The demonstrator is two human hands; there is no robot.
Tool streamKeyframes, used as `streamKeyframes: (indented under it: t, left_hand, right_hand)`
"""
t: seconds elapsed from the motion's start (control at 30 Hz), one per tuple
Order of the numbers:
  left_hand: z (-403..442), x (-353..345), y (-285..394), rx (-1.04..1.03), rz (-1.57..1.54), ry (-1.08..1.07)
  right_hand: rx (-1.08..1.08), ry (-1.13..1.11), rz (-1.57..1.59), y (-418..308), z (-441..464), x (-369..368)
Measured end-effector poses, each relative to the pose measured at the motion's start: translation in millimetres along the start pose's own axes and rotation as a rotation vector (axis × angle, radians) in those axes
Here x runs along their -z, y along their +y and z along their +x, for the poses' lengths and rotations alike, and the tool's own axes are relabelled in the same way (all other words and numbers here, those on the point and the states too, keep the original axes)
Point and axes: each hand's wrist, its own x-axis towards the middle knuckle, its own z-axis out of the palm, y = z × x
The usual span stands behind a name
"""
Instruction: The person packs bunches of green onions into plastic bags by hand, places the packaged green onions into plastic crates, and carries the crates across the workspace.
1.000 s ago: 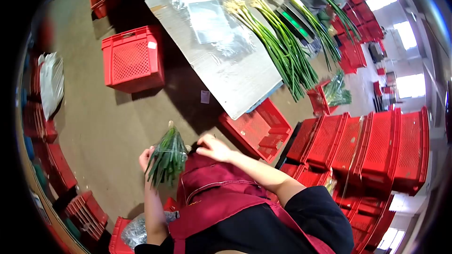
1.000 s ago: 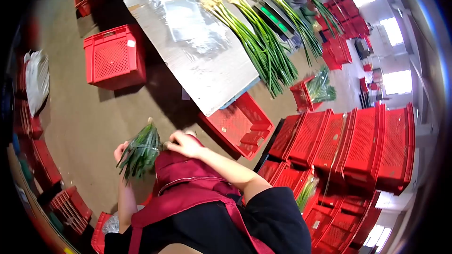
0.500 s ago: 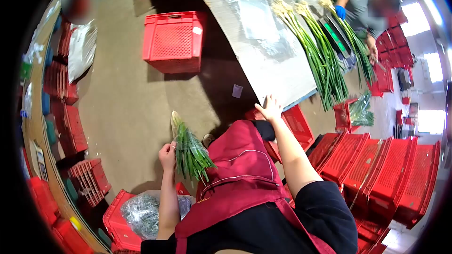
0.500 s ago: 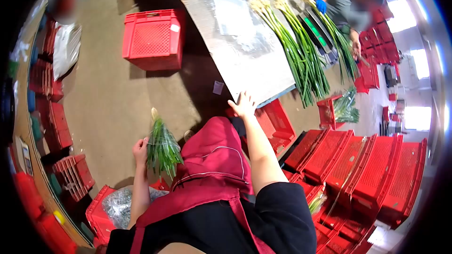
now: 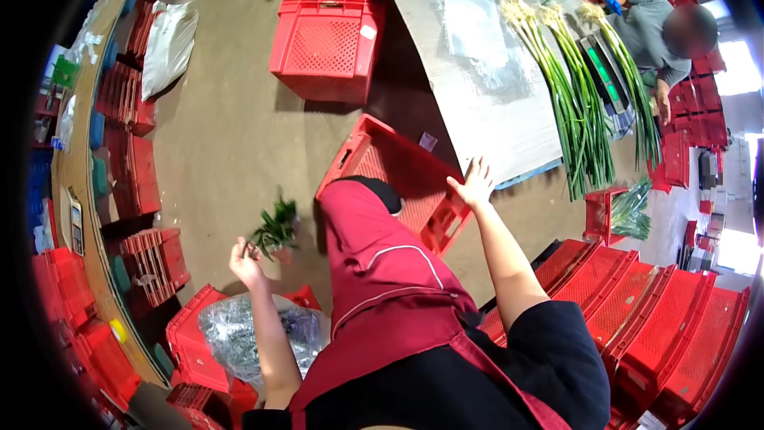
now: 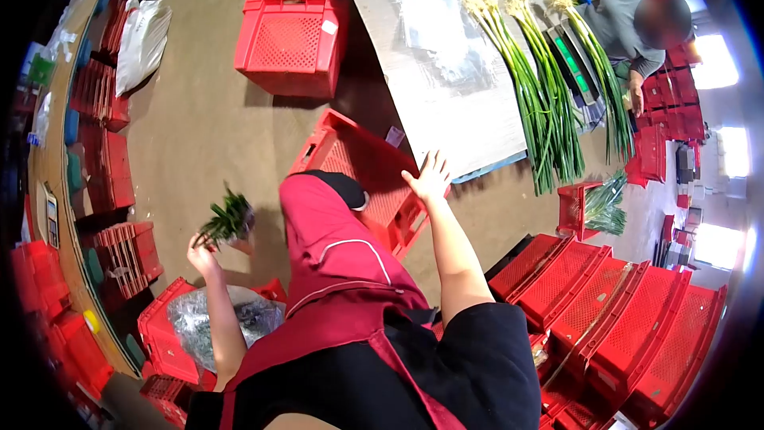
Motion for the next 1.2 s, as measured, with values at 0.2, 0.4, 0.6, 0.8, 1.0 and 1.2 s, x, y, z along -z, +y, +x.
streamKeyframes:
  t: [0.2, 0.4, 0.6, 0.8, 1.0, 1.2]
  left_hand:
    - [-18.9, -16.2, 47.9, -0.127, -0.077, -0.160]
    - [-44.4, -82.9, 96.7, -0.015, -0.223, -0.359]
    - [-30.8, -135.2, 89.6, 0.130, -0.424, -0.437]
    - [18.4, -148.8, -16.6, 0.282, -0.066, -0.536]
    - [22.4, -143.3, -17.5, 0.354, -0.145, -0.597]
    - [24.2, -104.4, -72.5, 0.542, 0.112, -0.379]
  right_hand:
    - [0.005, -0.006, -0.092, -6.8, -2.1, 5.7]
    - [-0.024, -0.093, -0.153, -9.2, -0.4, 10.1]
    - [-0.024, -0.117, -0.126, -6.5, -2.0, 16.1]
    - [-0.033, -0.123, -0.121, -4.8, -0.9, 14.0]
    - [-0.040, -0.142, -0.139, -2.5, -2.9, 14.0]
    - [-0.011, -0.162, -0.053, 2.7, -2.9, 25.1]
